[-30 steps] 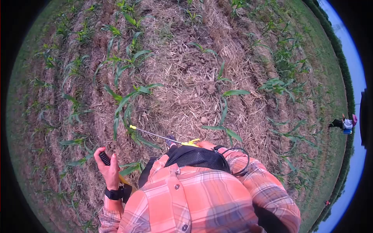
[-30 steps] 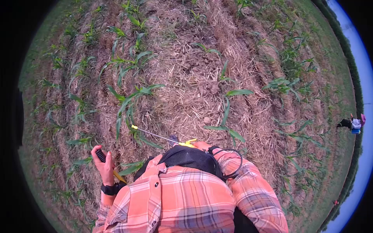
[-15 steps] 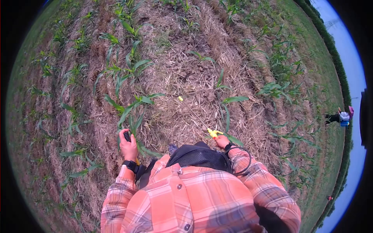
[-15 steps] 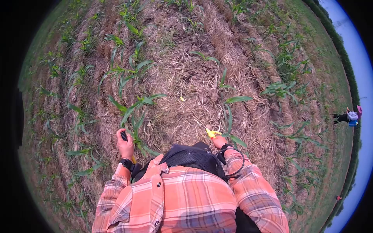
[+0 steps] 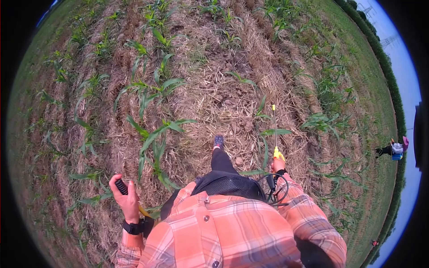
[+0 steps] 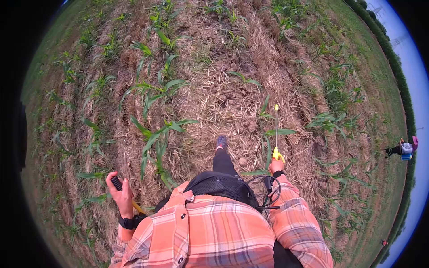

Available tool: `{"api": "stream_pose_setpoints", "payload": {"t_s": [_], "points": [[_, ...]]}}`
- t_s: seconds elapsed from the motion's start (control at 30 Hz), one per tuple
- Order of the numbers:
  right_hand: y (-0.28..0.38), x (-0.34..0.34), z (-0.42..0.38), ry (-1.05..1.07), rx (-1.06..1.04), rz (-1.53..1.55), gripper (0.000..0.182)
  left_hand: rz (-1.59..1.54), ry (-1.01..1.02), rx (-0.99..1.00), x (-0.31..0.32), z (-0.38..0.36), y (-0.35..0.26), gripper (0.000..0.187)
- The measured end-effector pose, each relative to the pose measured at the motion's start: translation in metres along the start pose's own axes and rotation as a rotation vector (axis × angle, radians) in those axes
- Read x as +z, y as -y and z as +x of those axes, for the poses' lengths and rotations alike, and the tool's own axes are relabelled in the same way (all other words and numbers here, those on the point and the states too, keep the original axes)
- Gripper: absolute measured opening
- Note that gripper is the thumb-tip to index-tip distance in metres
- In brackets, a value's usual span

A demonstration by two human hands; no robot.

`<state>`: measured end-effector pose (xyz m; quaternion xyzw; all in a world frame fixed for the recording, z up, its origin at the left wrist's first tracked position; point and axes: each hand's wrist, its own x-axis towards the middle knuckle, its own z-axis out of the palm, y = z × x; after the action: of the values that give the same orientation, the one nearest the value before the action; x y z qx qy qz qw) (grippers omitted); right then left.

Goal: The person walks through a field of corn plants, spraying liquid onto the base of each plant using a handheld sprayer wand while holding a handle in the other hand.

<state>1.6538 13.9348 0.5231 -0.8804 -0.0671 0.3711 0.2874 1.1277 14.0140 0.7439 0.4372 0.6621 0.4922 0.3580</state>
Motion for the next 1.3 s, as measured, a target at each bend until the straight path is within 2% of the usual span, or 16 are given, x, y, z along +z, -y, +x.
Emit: {"api": "stream_pose_setpoints", "payload": {"t_s": [0.13,0.23,0.27,0.3,0.33,0.5,0.57,0.67,0.7,0.77,0.9,0.97,1.1,1.17,1.27,1.3], "points": [[0.031,0.025,0.007,-0.061,-0.019,-0.125,0.028,0.058,-0.057,-0.001,0.026,0.023,0.021,0.025],[-0.003,0.065,0.083,-0.178,-0.225,-0.524,0.031,0.413,-0.105,0.269,0.079,0.059,0.073,0.02],[0.037,0.067,0.046,0.0,-0.085,-0.367,0.031,0.412,-0.102,0.277,0.088,0.068,0.077,0.02],[-0.012,0.094,0.111,-0.03,-0.176,-0.41,0.032,0.406,-0.059,0.151,0.096,0.071,0.081,0.021],[-0.002,0.103,0.101,-0.007,-0.213,-0.533,0.034,0.4,-0.016,0.024,0.103,0.074,0.083,0.022],[0.09,0.121,0.028,0.299,-0.519,-0.83,0.039,0.374,0.01,0.017,0.141,0.099,0.061,0.021],[0.117,0.128,0.021,0.571,-0.514,-0.849,0.038,0.364,0.028,0.007,0.15,0.103,0.05,0.019],[0.143,0.139,0.013,0.688,-0.661,-0.809,0.036,0.301,-0.002,0.111,0.143,0.116,0.025,0.02],[0.148,0.146,0.022,0.844,-0.557,-0.863,0.041,0.253,0.001,0.08,0.134,0.12,0.024,0.021],[0.179,0.14,0.009,0.92,-0.582,-0.866,0.04,0.094,-0.009,-0.062,0.146,0.106,-0.059,0.023],[0.172,0.151,0.037,0.958,-0.606,-0.838,0.034,0.024,-0.005,-0.013,0.155,0.126,-0.062,0.022],[0.167,0.148,0.053,0.911,-0.715,-0.801,0.034,0.334,-0.014,0.114,0.177,0.155,-0.005,0.019],[0.189,0.124,0.071,0.804,-0.341,-0.752,0.035,0.447,0.063,0.142,0.242,0.176,0.02,0.02],[0.16,0.121,0.103,0.553,-0.528,-0.759,0.035,0.48,0.051,0.155,0.252,0.184,0.023,0.021],[0.146,0.107,0.144,0.435,-0.221,-0.675,0.032,0.472,0.033,0.134,0.264,0.19,0.025,0.02],[0.149,0.097,0.15,0.378,-0.26,-0.594,0.03,0.489,0.03,0.158,0.266,0.193,0.027,0.02]]}}
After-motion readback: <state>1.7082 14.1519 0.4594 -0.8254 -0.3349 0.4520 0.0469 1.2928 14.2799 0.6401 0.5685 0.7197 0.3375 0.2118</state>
